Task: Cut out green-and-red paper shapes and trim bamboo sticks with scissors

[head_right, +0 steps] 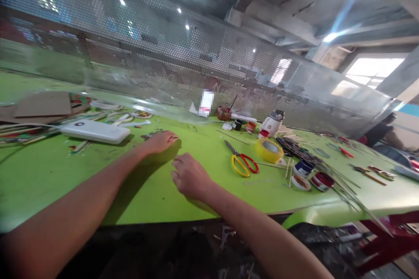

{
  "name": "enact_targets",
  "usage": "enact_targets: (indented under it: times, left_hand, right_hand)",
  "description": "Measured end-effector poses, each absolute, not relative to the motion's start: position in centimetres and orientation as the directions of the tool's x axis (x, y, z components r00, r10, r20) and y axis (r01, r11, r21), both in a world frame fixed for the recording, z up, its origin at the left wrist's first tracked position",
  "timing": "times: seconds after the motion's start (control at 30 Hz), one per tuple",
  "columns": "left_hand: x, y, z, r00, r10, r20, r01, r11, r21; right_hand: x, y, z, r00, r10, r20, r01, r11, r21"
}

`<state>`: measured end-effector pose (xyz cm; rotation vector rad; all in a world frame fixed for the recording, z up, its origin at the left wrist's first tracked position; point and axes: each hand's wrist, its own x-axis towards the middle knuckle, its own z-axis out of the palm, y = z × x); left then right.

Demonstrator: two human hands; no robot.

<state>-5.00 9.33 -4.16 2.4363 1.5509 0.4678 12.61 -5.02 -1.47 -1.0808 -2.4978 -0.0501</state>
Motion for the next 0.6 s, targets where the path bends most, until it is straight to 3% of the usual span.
enact_targets:
  times: [0.17, 0.33, 0.5, 0.6]
  left_hand:
    - [-5.4, 9.3, -4.2, 0.44, 0.88, 0.18, 0.839, -0.474, 0.265]
    - [-5.5, 9.9, -4.5, 0.476, 0.858, 0.191, 0.82, -0.512, 0.255]
    - [-5.5, 10.0, -4.6, 0.484, 0.851, 0.205, 0.817, -0.523, 0.241]
    - [-5.6, 10.1, -4.6, 0.488, 0.851, 0.195, 0.816, -0.524, 0.246]
  right_hand:
    - [11.4, -3.4, -3.0, -0.593, 0.727, 0.345, 0.735, 0.664, -0.136]
    - [20.7, -13.6, -3.9, -0.518, 0.792, 0.324, 0.791, 0.588, -0.171]
    - [30.4, -20.2, -3.5, -0.156, 0.906, 0.393, 0.982, 0.186, -0.041]
    - [32.6, -17.4, -2.6, -0.115, 0.904, 0.413, 0.99, 0.139, -0.029]
